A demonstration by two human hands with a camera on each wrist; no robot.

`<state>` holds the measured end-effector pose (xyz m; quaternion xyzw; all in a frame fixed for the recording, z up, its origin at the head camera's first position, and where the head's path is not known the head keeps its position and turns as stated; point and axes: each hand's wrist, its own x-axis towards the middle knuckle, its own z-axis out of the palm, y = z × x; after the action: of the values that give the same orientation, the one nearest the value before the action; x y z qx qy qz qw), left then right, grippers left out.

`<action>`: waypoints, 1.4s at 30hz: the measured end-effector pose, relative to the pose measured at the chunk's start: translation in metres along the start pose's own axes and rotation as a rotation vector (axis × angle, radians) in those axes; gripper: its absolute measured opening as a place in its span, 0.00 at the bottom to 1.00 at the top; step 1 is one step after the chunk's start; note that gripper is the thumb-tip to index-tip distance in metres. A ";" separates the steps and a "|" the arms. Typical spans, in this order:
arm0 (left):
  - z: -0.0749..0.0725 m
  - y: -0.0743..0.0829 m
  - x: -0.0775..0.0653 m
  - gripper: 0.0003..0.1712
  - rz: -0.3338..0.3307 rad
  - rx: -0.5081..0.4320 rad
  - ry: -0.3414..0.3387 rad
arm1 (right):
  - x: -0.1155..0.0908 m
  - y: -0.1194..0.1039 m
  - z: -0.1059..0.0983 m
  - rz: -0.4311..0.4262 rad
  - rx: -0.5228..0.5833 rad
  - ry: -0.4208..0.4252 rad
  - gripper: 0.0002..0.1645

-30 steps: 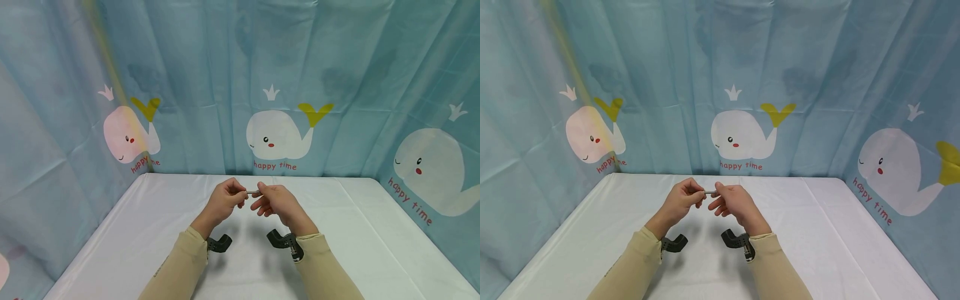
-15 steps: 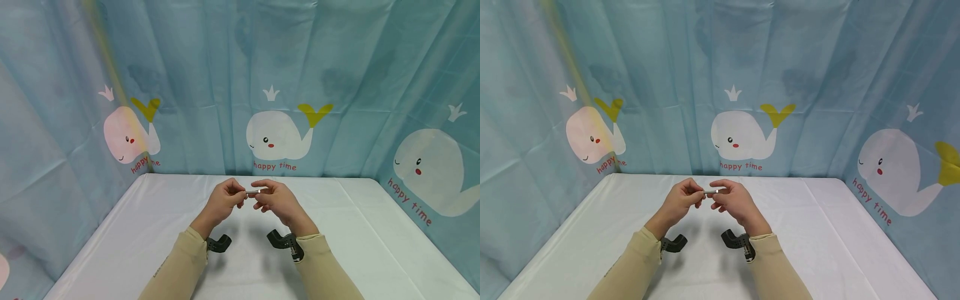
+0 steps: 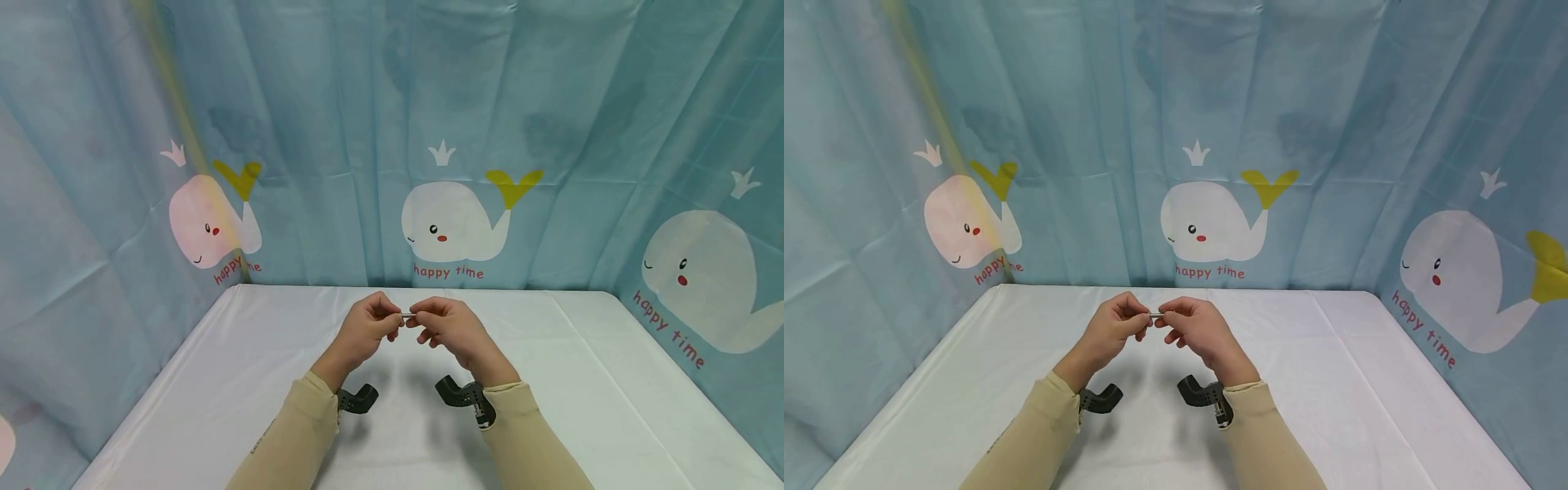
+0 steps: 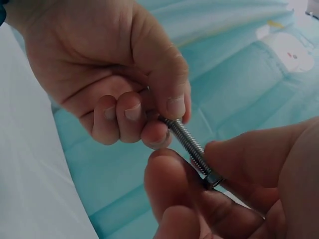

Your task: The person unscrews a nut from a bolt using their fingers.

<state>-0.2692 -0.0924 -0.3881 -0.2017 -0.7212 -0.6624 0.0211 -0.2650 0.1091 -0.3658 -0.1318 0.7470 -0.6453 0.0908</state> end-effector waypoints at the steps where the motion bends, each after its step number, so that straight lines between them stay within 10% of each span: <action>1: 0.000 0.000 0.000 0.04 0.000 -0.003 -0.001 | 0.000 0.000 0.000 -0.013 0.003 -0.001 0.13; 8: -0.001 0.000 0.000 0.04 0.002 -0.008 -0.010 | 0.000 -0.002 0.000 -0.052 -0.019 0.024 0.12; 17: -0.001 0.000 0.000 0.02 0.009 -0.014 -0.002 | -0.001 0.000 0.000 0.106 -0.002 -0.012 0.35; 27: -0.001 0.002 -0.001 0.02 -0.004 -0.018 -0.014 | -0.004 -0.006 0.004 -0.034 0.061 0.090 0.10; 38: -0.001 0.002 -0.001 0.03 0.012 -0.026 -0.008 | -0.004 -0.004 0.001 0.075 -0.001 0.012 0.28; 42: -0.001 0.002 -0.001 0.01 0.013 -0.024 -0.018 | -0.003 -0.003 0.001 0.029 -0.014 0.008 0.18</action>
<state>-0.2681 -0.0937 -0.3862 -0.2127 -0.7120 -0.6690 0.0166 -0.2617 0.1084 -0.3632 -0.1189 0.7538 -0.6390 0.0965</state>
